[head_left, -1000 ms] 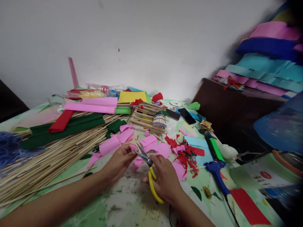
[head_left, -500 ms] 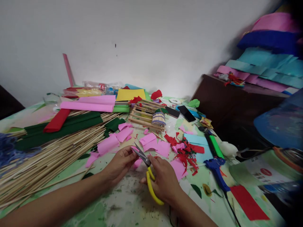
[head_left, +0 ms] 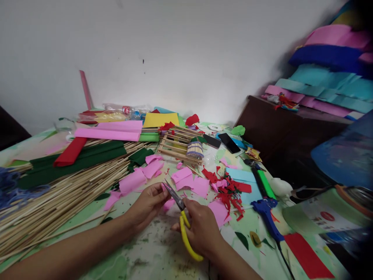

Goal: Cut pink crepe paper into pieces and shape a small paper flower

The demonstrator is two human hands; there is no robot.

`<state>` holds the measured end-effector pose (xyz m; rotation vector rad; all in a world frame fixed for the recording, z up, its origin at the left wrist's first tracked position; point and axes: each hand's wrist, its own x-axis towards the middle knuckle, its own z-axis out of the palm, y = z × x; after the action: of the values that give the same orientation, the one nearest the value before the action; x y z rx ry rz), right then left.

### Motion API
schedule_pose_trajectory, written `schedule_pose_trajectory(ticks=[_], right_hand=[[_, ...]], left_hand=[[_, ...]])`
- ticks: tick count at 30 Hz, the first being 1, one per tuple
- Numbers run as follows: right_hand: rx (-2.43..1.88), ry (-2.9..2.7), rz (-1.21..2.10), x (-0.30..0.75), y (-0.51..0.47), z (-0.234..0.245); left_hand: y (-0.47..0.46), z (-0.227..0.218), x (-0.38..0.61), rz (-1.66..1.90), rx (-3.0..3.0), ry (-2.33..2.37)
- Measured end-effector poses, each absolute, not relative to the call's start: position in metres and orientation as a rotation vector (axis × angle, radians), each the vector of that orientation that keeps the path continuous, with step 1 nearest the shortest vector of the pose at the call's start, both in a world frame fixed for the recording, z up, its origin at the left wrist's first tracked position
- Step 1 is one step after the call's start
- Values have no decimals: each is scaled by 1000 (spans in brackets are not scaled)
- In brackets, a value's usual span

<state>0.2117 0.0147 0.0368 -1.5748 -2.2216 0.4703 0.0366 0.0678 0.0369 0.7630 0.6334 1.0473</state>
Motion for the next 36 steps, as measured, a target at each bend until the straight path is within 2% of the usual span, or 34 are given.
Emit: schedule_pose_trajectory(ticks=[36], right_hand=[[-1603, -2265, 457, 215, 17, 40]], left_hand=[[75, 36, 31, 1059, 955, 765]])
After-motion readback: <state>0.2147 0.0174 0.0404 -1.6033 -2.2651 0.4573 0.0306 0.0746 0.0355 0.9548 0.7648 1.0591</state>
